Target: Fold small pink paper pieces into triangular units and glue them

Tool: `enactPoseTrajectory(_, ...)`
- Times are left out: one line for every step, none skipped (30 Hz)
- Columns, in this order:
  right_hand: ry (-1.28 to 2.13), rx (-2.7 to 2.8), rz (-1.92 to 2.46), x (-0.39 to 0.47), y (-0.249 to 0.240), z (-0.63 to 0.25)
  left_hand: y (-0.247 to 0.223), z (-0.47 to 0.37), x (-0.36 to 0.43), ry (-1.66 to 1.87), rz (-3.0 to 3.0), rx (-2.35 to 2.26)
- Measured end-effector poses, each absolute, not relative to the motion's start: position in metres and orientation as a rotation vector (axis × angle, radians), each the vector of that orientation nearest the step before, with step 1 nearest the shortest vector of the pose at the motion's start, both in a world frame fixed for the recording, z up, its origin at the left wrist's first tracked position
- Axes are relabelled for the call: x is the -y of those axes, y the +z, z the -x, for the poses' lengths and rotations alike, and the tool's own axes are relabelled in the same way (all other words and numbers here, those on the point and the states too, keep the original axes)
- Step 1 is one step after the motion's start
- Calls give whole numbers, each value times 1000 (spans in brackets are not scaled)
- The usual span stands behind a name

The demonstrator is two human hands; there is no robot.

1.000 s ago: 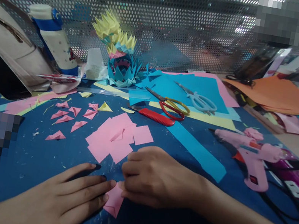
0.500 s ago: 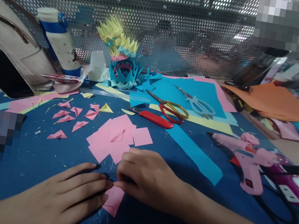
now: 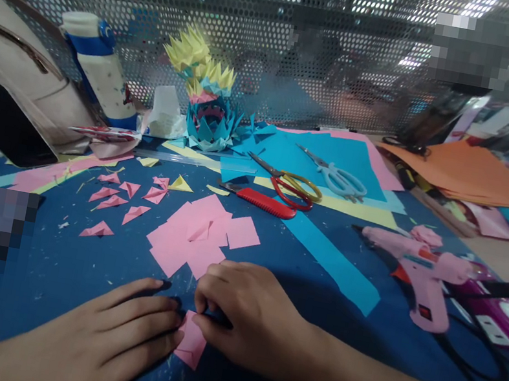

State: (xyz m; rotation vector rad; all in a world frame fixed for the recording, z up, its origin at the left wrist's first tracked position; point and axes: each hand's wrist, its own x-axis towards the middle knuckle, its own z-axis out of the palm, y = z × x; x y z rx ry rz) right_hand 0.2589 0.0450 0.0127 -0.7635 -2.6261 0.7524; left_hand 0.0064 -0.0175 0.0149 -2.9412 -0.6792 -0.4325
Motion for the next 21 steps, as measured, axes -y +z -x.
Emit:
enactPoseTrajectory(741,2620,767,-44,12,-259,15,-6,17,-436,2940,676)
enactPoseTrajectory(727,2620,765,-43,11,-259,15,-6,17,-440,2940,672)
enactPoseTrajectory(704,2619,757,-42,10,-260,15,-6,17,-442,2940,672)
enactPoseTrajectory(671,2619,744,-41,9,-260,15,-5,16,-439,2945,663)
enactPoseTrajectory(627,2617,726,-41,9,-260,16,-4,16,-425,2954,659)
enactPoseTrajectory(578,2618,705,-40,8,-260,17,-3,16,-400,2965,658)
enactPoseTrajectory(533,2626,683,-40,8,-260,18,-3,16,-367,2974,657)
enactPoseTrajectory(493,2637,661,-40,9,-261,19,-2,16,-328,2982,656)
enactPoseTrajectory(460,2654,636,-40,9,-261,20,-2,16,-296,2984,653)
enactPoseTrajectory(435,2678,607,-40,10,-261,21,-2,16,-269,2985,647)
enactPoseTrajectory(415,2705,574,-41,11,-262,22,-2,16,-245,2984,642)
enactPoseTrajectory(398,2732,538,-42,12,-262,23,-2,16,-229,2985,630)
enactPoseTrajectory(386,2757,504,-43,14,-263,23,-3,16,-216,2987,620)
enactPoseTrajectory(382,2782,466,-45,16,-264,24,-3,15,-208,2988,612)
enactPoseTrajectory(387,2806,425,-48,17,-265,24,-3,15,-201,2987,608)
enactPoseTrajectory(396,2827,385,-51,19,-267,24,-3,14,-195,2987,609)
enactPoseTrajectory(405,2844,335,-54,21,-268,24,-3,14,-191,2989,609)
enactPoseTrajectory(416,2861,293,-58,23,-269,24,-3,14,-190,2990,611)
enactPoseTrajectory(427,2872,260,-62,25,-270,24,-3,14,-188,2990,614)
enactPoseTrajectory(443,2883,230,-65,27,-271,23,-3,14,-189,2992,615)
enactPoseTrajectory(474,2893,201,-68,29,-272,23,-3,14,-195,2991,616)
